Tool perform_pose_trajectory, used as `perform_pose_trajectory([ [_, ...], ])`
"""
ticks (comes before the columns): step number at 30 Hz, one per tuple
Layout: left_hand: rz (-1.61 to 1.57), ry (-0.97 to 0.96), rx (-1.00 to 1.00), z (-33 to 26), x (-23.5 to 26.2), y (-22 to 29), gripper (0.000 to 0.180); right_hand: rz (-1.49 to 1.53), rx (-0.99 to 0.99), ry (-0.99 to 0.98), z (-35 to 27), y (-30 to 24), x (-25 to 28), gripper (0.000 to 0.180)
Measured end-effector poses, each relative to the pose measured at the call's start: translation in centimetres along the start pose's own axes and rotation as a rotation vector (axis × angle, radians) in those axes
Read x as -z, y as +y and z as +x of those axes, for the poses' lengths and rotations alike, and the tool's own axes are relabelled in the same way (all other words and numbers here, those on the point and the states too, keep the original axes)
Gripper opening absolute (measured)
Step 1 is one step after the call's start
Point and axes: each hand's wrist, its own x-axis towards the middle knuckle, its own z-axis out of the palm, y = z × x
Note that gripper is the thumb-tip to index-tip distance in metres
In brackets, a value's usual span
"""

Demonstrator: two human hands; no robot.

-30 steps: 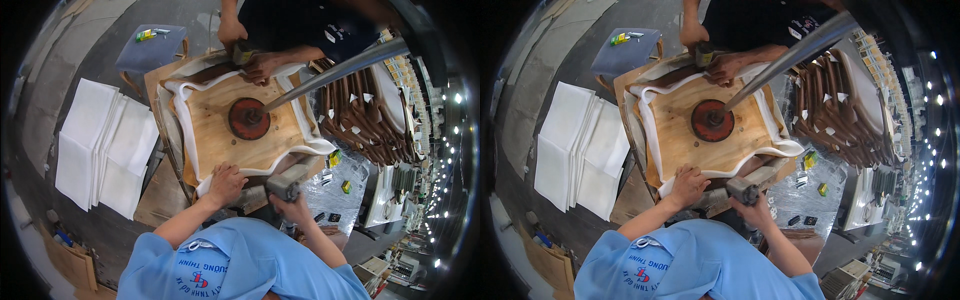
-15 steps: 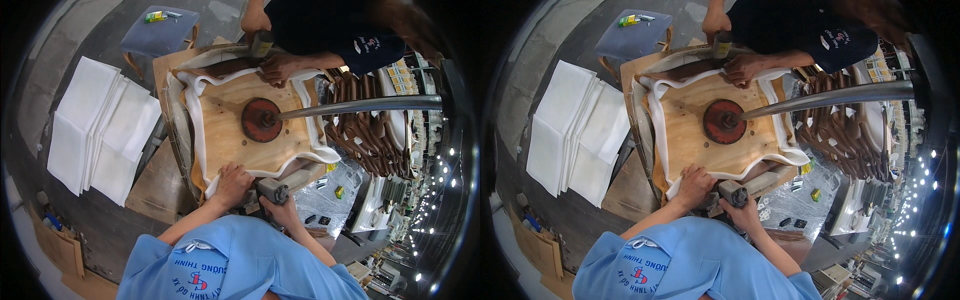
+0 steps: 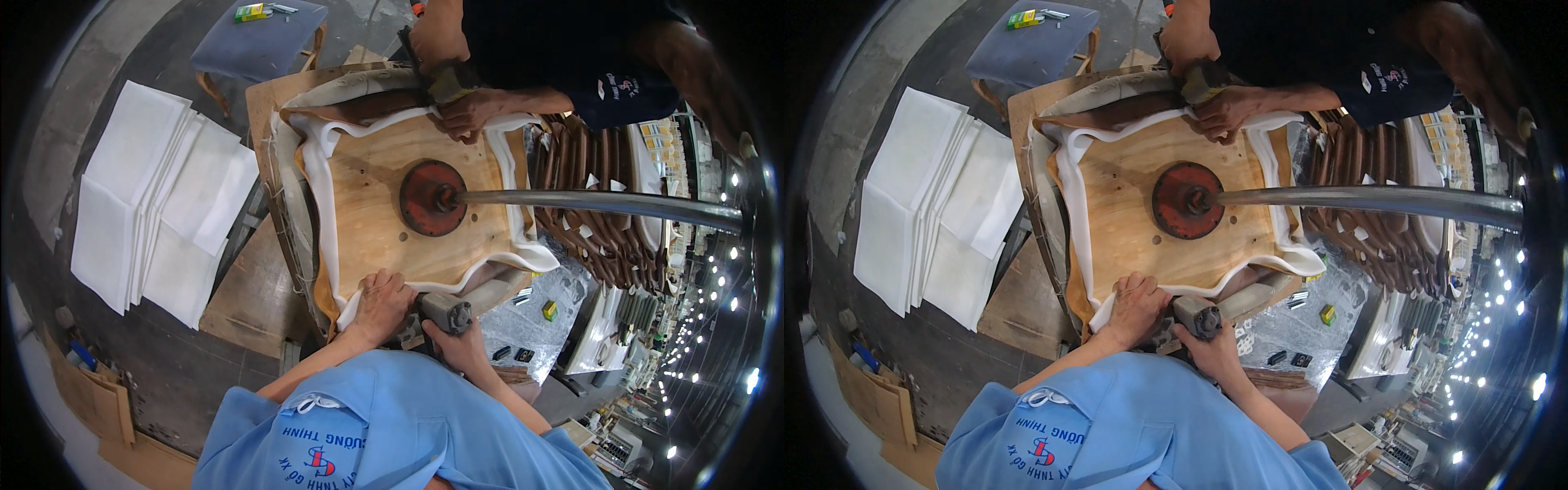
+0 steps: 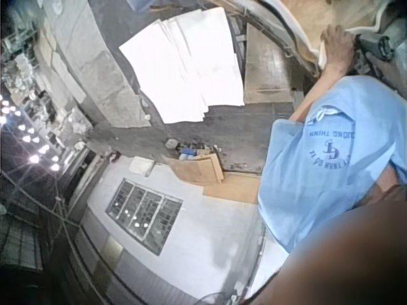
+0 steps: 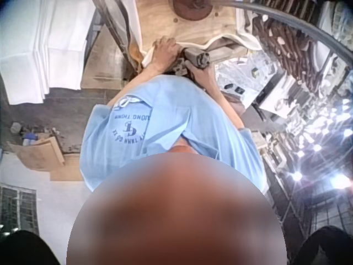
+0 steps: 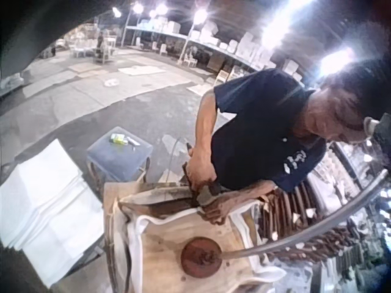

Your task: The person places white fabric over a wooden chair seat base and uses a pneumatic staple gun to secure the fabric to the underside. A coworker assists by holding the seat and using a second staple gun. The person repeats the process on a second seat.

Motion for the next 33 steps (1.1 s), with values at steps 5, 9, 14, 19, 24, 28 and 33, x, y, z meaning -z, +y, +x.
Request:
perform_pose_trajectory([
  [5, -0.018, -0.007, -0.009, -0.1, -0.1, 0.1, 0.011, -0.11, 0.334, 0.104, 0.4, 0.5, -0.5, 0.054],
  [9, 0.043, -0.035, -0.011, 0.2, 0.7, 0.8, 0.013, 0.136, 0.141, -0.013, -1.0, 1.8, 1.3, 0.043],
  [14, -0.123, 0.078, 0.0, 2.4, 1.1, 3.0, 0.015, 0.31, 0.198, 0.121, -3.1, 5.9, 4.8, 0.032],
  [19, -0.022, -0.043, -0.143, 6.8, -3.7, 7.5, 0.026, 0.321, 0.24, 0.197, -0.1, 8.3, 10.9, 0.028],
  [24, 0.144, -0.077, -0.053, 9.3, -8.6, 9.0, 0.039, 0.335, 0.347, 0.081, 3.7, 8.5, 14.6, 0.027],
  [28, 0.23, -0.051, -0.026, 9.7, -10.1, 8.8, 0.036, 0.337, 0.332, -0.011, 5.4, 8.3, 16.4, 0.028],
  [33, 0.268, -0.058, -0.025, 10.0, -10.5, 8.9, 0.03, 0.275, 0.245, -0.07, 6.1, 6.9, 17.4, 0.03],
])
